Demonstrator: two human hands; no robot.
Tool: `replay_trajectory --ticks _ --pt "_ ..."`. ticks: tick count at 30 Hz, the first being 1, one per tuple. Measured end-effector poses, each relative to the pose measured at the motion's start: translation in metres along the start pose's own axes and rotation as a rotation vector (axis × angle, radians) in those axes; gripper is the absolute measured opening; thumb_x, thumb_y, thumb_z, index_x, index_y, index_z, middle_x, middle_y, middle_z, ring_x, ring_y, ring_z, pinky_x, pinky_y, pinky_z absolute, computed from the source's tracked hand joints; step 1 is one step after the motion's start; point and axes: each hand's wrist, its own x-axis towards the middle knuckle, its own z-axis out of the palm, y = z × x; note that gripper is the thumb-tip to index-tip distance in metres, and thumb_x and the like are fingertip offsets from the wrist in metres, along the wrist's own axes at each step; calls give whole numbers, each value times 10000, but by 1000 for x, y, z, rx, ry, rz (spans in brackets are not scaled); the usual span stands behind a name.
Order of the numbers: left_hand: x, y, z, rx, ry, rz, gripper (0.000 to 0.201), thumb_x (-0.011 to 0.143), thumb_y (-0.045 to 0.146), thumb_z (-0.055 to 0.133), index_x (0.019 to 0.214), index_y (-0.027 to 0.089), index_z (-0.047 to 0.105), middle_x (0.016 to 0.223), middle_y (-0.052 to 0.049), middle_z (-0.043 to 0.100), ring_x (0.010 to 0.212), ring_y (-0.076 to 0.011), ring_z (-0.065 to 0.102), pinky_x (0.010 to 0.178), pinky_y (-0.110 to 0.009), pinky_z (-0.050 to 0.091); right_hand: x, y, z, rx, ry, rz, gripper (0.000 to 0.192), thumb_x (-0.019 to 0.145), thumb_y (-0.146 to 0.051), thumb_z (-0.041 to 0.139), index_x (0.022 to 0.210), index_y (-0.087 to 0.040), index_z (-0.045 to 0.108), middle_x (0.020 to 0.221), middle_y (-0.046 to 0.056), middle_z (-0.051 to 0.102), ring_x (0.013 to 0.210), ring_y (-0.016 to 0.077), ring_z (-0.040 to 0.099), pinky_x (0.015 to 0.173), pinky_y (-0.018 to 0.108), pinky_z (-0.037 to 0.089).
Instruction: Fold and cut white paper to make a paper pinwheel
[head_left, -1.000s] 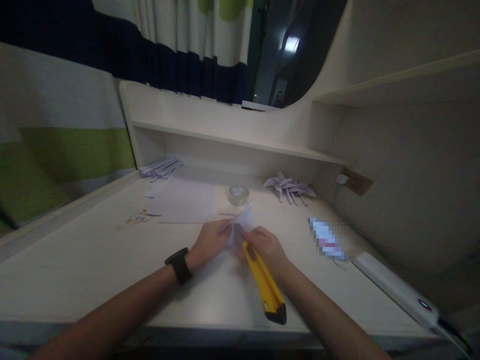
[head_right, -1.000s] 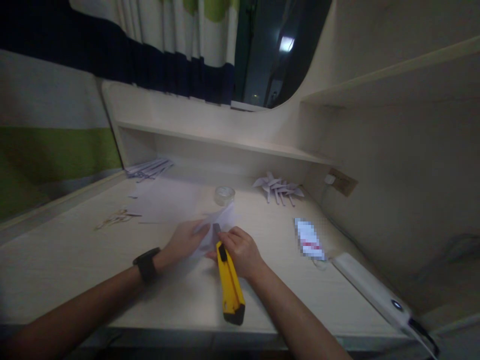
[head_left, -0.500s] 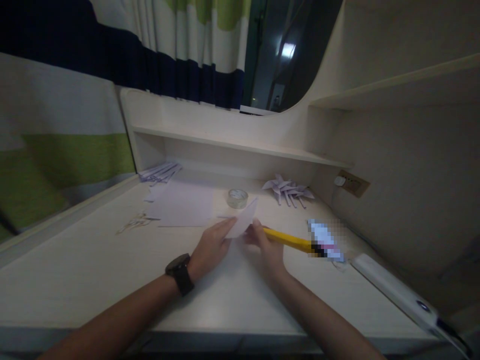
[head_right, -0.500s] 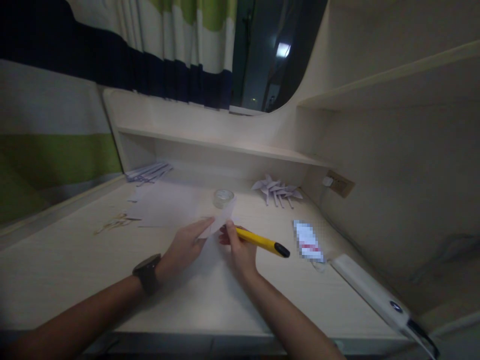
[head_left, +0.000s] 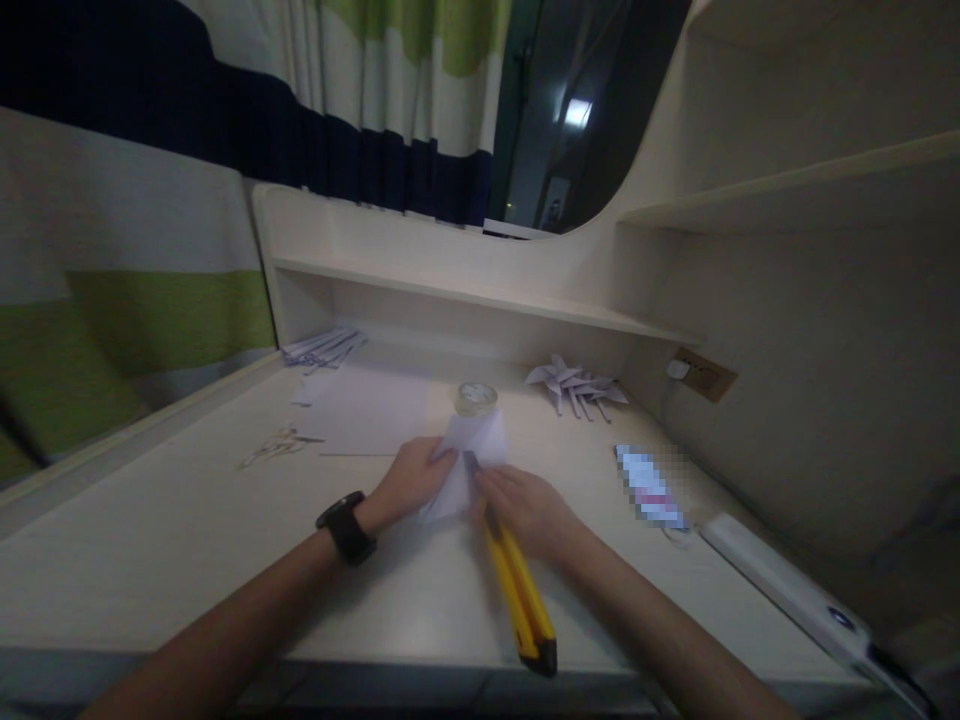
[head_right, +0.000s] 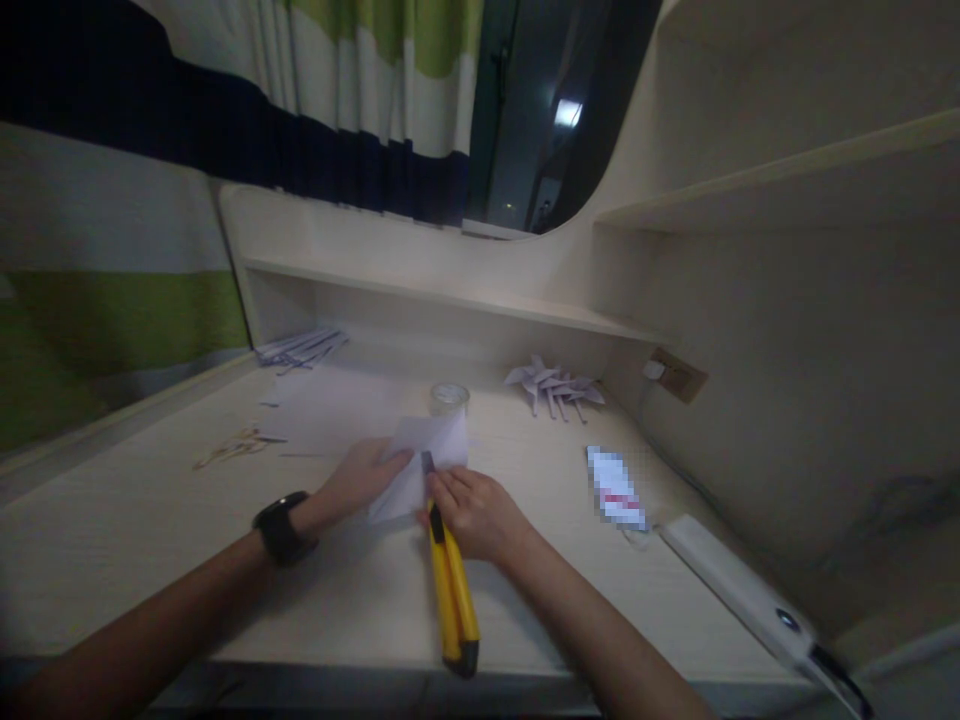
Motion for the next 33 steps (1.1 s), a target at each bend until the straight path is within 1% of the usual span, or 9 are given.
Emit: replay_trajectory --ticks 2,6,9,13,18,21,24,26,33 --pt "-4 3 2 2 35 46 347 884 305 381 799 146 677 767 -72 695 697 -212 624 638 -290 433 4 -7 6 56 141 201 269 863 -295 524 1035 -117 629 858 122 711 761 205 672 710 316 560" --pt "-11 8 7 -67 113 249 326 875 244 410 1098 174 636 1084 -79 670 960 -208 613 846 -295 432 19 -24 11 308 427 761 267 851 -378 543 903 -155 681 743 71 720 621 174 676 603 252 547" --pt "-7 7 5 -83 146 166 316 884 279 409 1020 153 664 1003 -88 693 892 -222 630 812 -310 448 27 -29 4 487 456 940 296 834 -419 557 862 -157 692 715 67 719 647 193 683 616 261 544" --pt "2 -3 -3 -214 162 -120 327 839 355 481 852 92 674 855 -127 700 776 -261 633 686 -340 468 21 -25 -10 473 436 943 329 781 -436 607 899 -143 698 729 76 718 629 195 673 569 253 525" --pt "4 -15 -6 -684 -75 -267 360 751 316 593 1013 71 624 927 -145 694 758 -245 648 627 -324 492 -10 5 -17 215 344 942 362 773 -464 594 939 -161 702 762 78 725 648 207 673 579 265 516" --pt "2 -20 -5 -668 -180 -278 344 731 295 611 989 70 638 914 -150 696 731 -243 648 621 -329 492 -30 35 -17 72 185 902 392 830 -448 517 1068 -172 661 952 105 716 815 240 680 682 297 520" --pt "2 -23 -6 -610 -219 -234 320 730 287 605 970 80 655 937 -141 697 753 -242 645 638 -327 491 -45 65 -12 68 64 861 385 795 -430 568 1069 -177 666 948 106 719 829 266 679 738 322 505" --pt "4 -25 -5 -571 -224 -209 323 724 281 605 973 82 660 939 -133 699 765 -246 643 639 -324 489 -52 81 -6 -28 -142 824 433 822 -430 536 1164 -175 612 965 110 715 859 270 675 747 313 495" --pt "6 -31 -2 -491 -245 -198 333 704 290 605 951 74 665 927 -133 700 776 -254 644 650 -322 484 -55 114 9 -168 -447 686 438 884 -305 437 1293 -151 464 1094 139 664 984 247 635 799 282 453"
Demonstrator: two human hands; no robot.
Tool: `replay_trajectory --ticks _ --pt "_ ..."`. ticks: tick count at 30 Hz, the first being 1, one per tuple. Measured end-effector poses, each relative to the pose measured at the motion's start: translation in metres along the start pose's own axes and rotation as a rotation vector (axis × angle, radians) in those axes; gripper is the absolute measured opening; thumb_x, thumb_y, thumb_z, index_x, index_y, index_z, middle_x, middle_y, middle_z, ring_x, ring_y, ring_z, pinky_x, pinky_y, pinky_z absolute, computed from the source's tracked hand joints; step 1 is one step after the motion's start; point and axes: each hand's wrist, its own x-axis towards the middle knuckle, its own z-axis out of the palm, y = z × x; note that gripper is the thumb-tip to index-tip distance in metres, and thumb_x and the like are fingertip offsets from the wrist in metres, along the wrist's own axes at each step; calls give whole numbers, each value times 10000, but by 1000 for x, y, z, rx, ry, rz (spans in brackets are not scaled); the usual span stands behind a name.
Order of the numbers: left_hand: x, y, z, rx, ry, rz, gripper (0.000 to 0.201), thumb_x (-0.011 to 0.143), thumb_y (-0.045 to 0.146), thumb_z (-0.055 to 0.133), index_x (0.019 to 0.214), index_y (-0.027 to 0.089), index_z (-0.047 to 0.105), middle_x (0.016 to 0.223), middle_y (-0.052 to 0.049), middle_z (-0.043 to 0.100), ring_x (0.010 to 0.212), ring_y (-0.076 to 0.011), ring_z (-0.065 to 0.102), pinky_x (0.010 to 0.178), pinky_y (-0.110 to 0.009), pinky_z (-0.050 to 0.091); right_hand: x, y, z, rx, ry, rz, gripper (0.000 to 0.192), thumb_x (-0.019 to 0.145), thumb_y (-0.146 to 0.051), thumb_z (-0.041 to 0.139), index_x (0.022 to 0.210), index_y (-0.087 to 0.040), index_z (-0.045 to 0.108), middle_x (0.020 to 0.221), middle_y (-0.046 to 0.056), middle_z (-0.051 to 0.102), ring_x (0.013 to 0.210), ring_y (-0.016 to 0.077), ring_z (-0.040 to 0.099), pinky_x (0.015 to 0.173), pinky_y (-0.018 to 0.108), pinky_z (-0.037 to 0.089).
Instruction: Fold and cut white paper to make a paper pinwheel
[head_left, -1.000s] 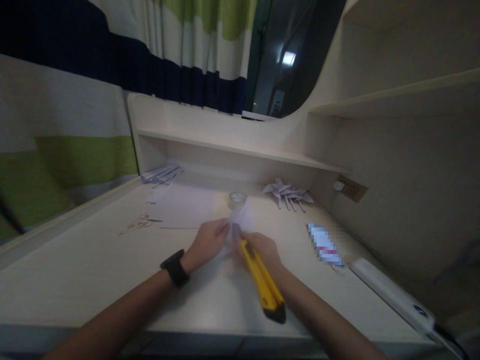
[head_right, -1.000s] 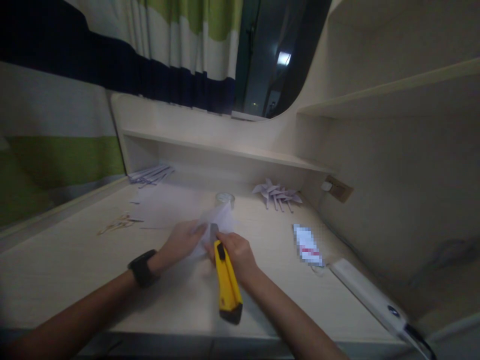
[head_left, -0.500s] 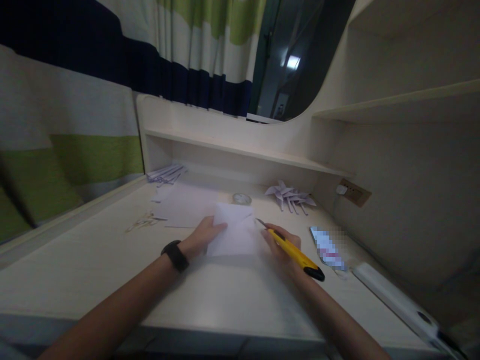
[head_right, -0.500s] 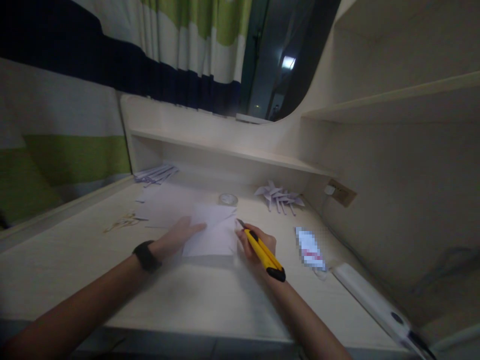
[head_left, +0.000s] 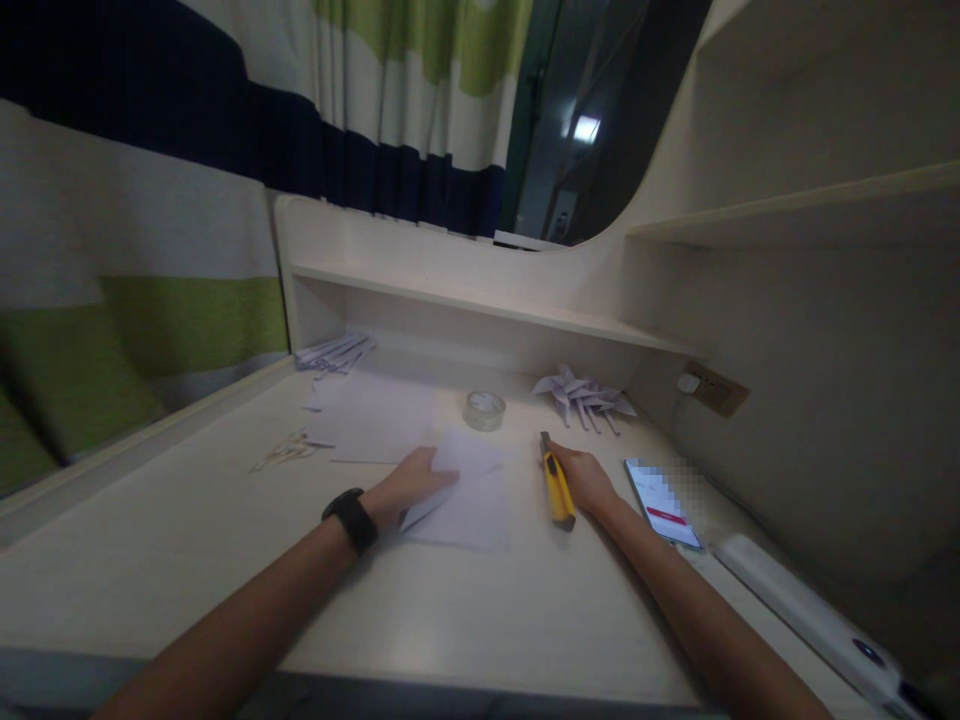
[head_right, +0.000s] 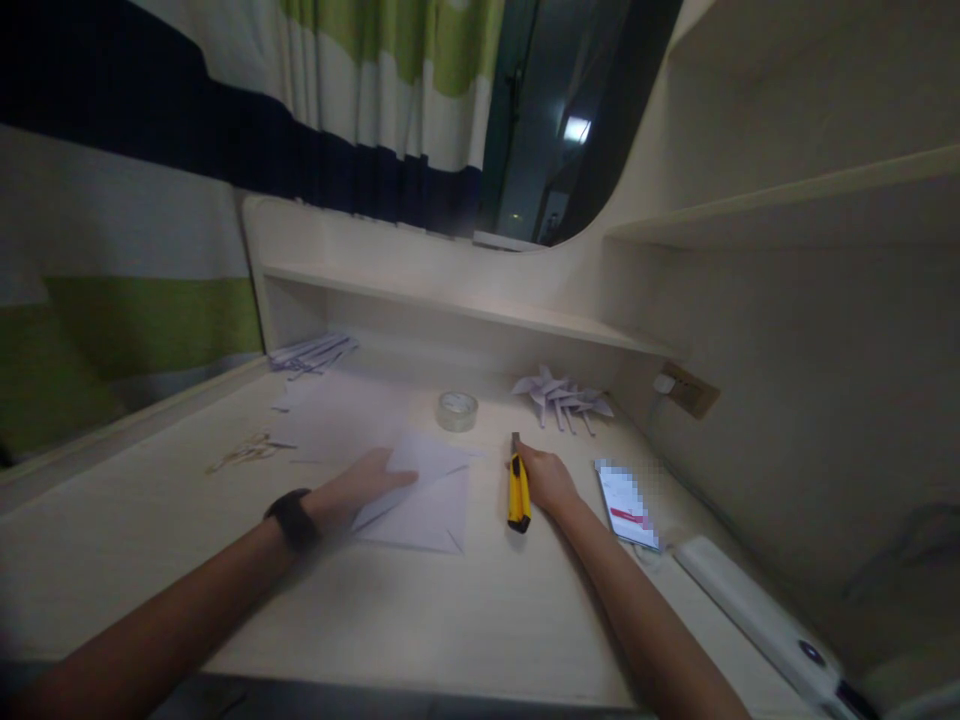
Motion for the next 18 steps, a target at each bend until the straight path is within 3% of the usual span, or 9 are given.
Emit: replay_trajectory --ticks 3,7,14,18 --pt "0 -1 -1 38 1 -12 338 705 302 596 940 70 664 900 -132 702 765 -254 643 643 -319 482 9 4 -4 -88 -84 -59 415 858 -183 423 1270 -143 458 1070 150 664 973 231 634 796 269 438" --pt "0 1 -3 101 -3 -3 323 693 292 599 916 71 672 896 -133 703 774 -253 639 657 -315 477 20 7 -9 -149 -173 -157 297 868 -168 397 1136 -143 520 992 140 676 917 229 640 774 279 441" --pt "-3 7 -1 101 -11 20 301 706 286 574 907 95 693 840 -109 710 722 -243 629 607 -294 462 26 9 -11 -79 -171 -210 400 833 -113 410 1223 -133 491 1146 164 624 1022 234 610 857 308 441" --pt "1 3 -2 230 75 55 225 688 298 599 766 120 713 767 -98 705 685 -245 623 575 -278 431 25 10 -15 25 -175 -199 429 807 -99 437 1220 -165 531 1214 117 603 1082 222 586 921 296 422"
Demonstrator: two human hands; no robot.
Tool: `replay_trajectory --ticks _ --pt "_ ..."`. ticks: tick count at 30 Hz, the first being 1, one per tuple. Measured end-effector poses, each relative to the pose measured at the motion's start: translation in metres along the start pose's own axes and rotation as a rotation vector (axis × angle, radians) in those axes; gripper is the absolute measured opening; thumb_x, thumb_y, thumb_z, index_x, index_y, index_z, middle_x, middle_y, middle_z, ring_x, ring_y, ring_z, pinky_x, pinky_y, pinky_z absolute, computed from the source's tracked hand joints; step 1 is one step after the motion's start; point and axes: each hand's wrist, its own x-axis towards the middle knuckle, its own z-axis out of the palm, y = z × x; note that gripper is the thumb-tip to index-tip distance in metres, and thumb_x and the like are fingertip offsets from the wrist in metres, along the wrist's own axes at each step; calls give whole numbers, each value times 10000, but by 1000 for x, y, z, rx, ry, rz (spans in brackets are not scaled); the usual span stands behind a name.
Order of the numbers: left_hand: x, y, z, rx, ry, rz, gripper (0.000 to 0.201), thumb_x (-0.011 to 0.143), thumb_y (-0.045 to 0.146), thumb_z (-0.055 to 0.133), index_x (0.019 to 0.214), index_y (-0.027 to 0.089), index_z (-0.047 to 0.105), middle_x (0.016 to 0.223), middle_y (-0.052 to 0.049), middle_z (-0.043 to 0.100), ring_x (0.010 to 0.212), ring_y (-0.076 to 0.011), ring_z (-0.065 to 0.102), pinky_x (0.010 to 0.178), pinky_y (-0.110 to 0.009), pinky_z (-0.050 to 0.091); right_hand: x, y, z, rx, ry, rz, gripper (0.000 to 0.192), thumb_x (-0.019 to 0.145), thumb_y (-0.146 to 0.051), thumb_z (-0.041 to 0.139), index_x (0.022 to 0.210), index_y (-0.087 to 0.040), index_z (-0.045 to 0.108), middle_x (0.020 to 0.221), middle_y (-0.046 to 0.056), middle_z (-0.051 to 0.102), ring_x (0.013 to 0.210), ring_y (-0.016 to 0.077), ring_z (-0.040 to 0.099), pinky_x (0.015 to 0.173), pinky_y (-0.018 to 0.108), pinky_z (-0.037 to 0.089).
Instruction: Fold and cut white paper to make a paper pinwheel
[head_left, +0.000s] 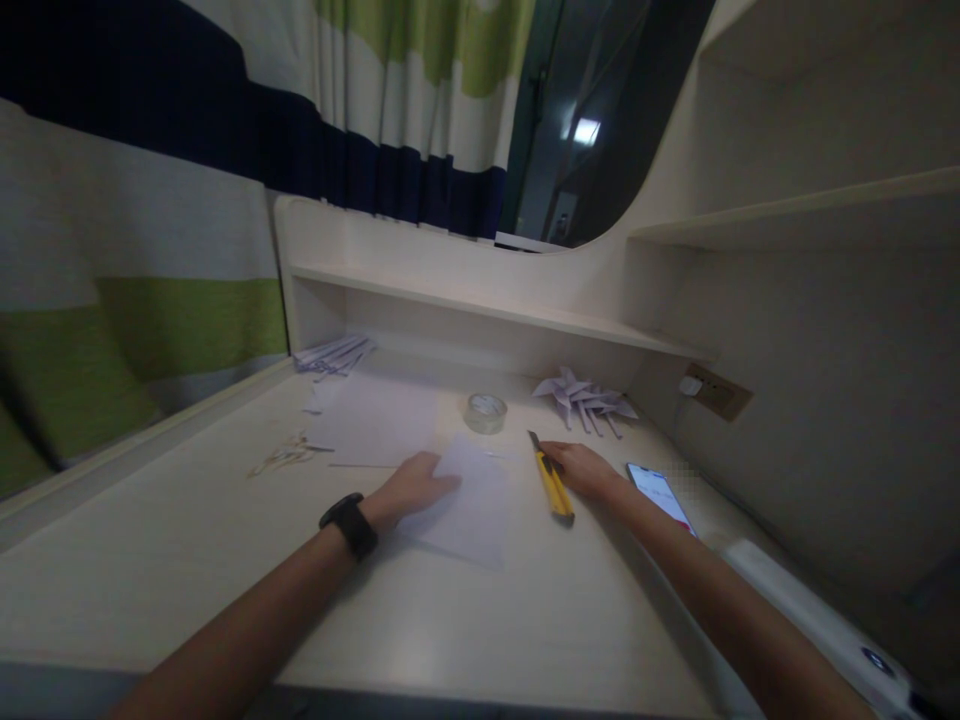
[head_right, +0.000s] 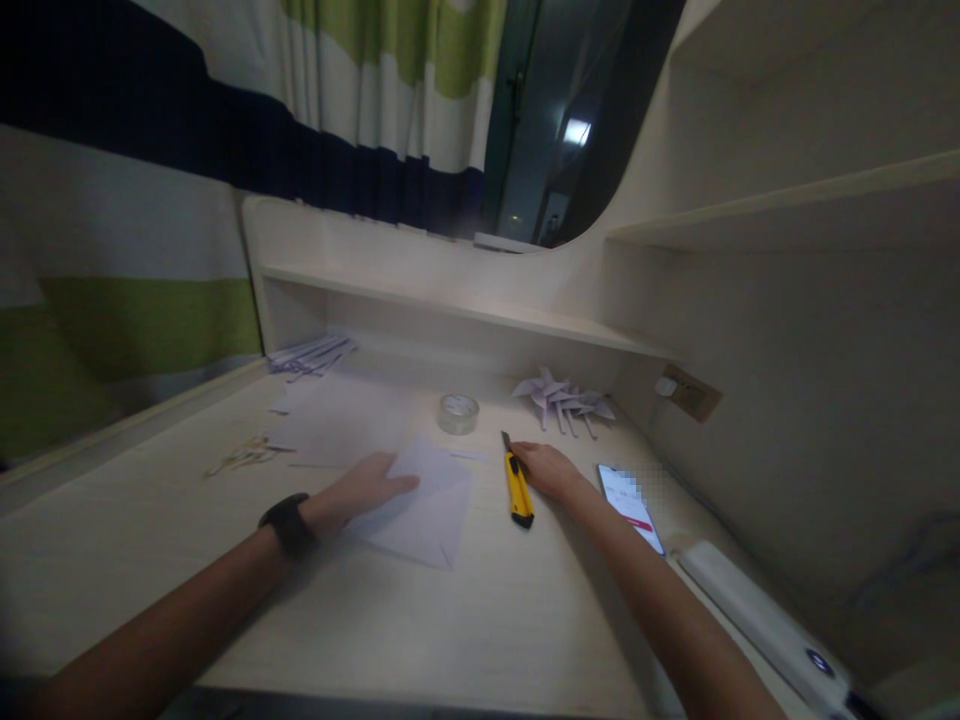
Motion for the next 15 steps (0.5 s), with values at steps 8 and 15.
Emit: replay_trajectory --ticks 8,15 --pt "5 -6 3 -49 -6 39 228 712 308 585 695 114 701 671 -59 670 618 -207 584 528 -251 389 6 -49 9 354 380 206 378 852 -218 463 1212 -178 571 1219 120 603 1106 240 573 967 362 410" --pt "2 -2 6 -548 43 16 397 748 384 628 961 50 659 885 -142 687 723 -226 622 635 -310 469 10 -119 23 1253 583 378 941 663 -416 719 1434 -273 198 1354 191 444 932 244 647 739 377 537"
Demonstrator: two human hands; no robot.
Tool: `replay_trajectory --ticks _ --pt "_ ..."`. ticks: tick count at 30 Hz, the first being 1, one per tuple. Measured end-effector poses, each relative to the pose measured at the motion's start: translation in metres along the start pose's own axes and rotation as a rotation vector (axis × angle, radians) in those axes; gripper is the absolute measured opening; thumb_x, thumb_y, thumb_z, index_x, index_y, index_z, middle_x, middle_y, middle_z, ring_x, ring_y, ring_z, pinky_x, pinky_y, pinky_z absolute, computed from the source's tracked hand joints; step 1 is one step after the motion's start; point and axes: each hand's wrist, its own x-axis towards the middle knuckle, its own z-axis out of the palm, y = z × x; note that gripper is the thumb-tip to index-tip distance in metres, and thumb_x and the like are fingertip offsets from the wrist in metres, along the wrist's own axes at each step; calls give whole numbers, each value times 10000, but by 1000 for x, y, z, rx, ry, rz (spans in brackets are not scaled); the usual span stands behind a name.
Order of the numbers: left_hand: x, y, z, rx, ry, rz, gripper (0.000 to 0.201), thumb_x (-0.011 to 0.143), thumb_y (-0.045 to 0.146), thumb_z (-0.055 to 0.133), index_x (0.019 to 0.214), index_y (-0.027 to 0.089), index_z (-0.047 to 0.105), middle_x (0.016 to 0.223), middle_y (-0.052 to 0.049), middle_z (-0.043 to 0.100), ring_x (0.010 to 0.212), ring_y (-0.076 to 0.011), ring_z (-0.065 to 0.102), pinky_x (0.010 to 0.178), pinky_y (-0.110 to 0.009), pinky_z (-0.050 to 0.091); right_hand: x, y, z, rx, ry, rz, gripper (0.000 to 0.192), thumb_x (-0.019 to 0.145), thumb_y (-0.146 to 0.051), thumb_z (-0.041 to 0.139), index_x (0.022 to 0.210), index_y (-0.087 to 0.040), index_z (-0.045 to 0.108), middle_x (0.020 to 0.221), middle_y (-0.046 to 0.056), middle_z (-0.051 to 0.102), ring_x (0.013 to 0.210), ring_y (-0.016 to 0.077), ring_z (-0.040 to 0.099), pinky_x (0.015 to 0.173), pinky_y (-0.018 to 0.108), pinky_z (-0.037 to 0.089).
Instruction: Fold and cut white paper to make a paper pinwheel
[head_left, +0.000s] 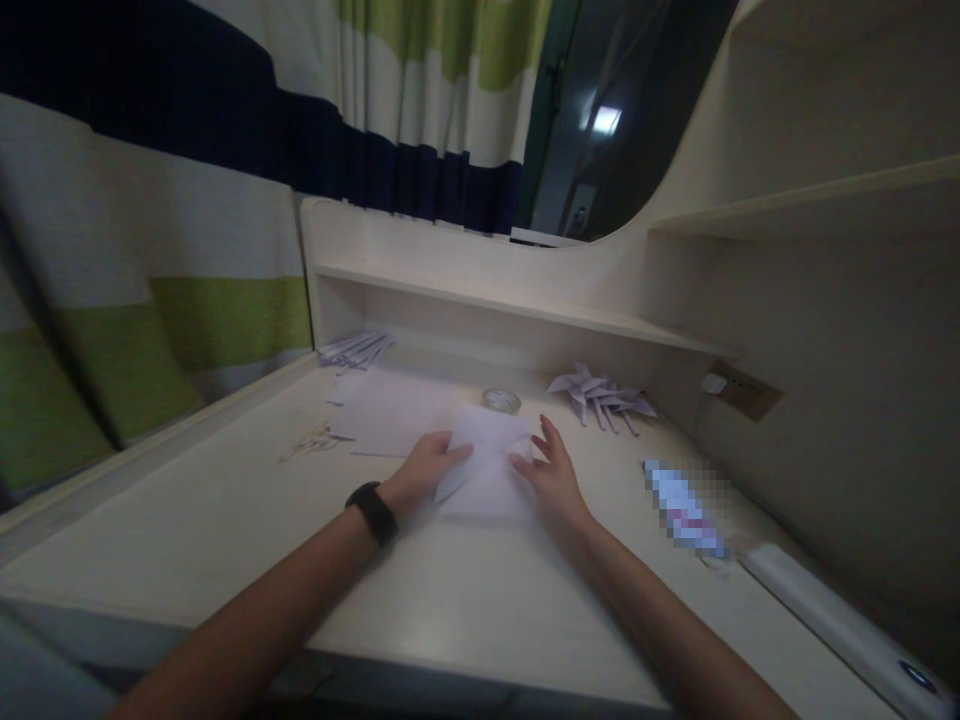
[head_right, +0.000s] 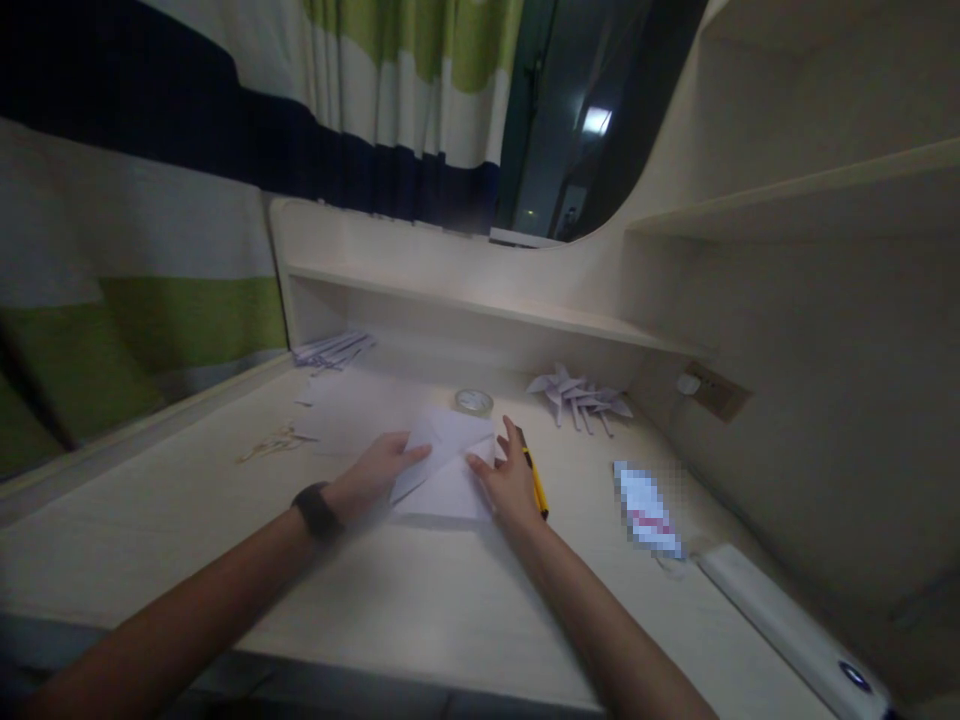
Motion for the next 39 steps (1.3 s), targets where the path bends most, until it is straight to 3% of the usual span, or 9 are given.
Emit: replay_trajectory --ticks 3,7,14,18,21,26,29,33,39 --pt "1 -4 -1 -181 -6 -13 426 744 359 654 1037 51 628 955 -170 680 779 -238 637 708 -347 490 -8 -7 -1 166 -69 13 973 631 -366 745 1435 -279 204 1222 158 569 834 229 662 666 349 544" --pt "2 -10 -2 -267 -15 -61 411 732 288 655 1069 56 613 963 -175 681 793 -239 647 732 -360 496 -10 -9 -9 218 -84 -3 630 596 -321 753 1189 -190 584 1036 94 664 745 184 635 617 286 512" --pt "7 -19 -11 -14 108 -99 336 681 211 638 986 71 629 843 -138 688 685 -211 640 616 -306 480 -3 8 -14 -87 -9 -23 371 598 -290 689 932 -133 725 586 -3 616 468 89 441 447 208 358" --pt "12 -23 -22 390 313 -66 427 645 202 666 1059 116 603 734 -67 659 599 -175 601 573 -274 439 -6 9 -14 -312 -68 -51 301 663 -338 636 882 -162 743 625 24 658 542 134 534 509 235 411" --pt "14 -24 -26 489 319 -32 444 647 207 673 1079 141 596 694 -30 637 586 -153 584 573 -255 427 -11 2 -13 -451 -97 -72 312 682 -398 632 878 -184 746 621 24 659 549 146 546 530 249 417" --pt "12 -23 -24 286 257 -59 452 643 245 702 1055 114 567 681 -32 630 552 -141 575 524 -242 421 -12 2 -7 -464 -129 -92 286 594 -248 677 870 -207 737 702 7 654 560 126 505 547 238 398" --pt "9 -18 -22 62 202 -67 493 653 291 722 1075 143 515 836 -78 663 637 -156 621 564 -257 461 -9 6 -6 -319 -146 -82 307 564 -160 640 858 -199 718 839 17 664 599 122 506 564 232 403" --pt "5 -11 -22 -45 166 -99 501 688 333 731 1089 191 467 1095 -126 635 817 -170 644 675 -280 497 -5 10 -9 -139 -197 -23 274 556 -175 638 829 -186 657 698 -19 626 550 123 491 511 217 375" --pt "2 -4 -22 -89 125 -118 618 678 255 757 1203 196 435 1225 -160 553 918 -183 627 767 -309 497 -4 10 -10 183 -248 -96 260 531 -171 686 766 -191 577 839 1 646 821 181 588 711 257 438"
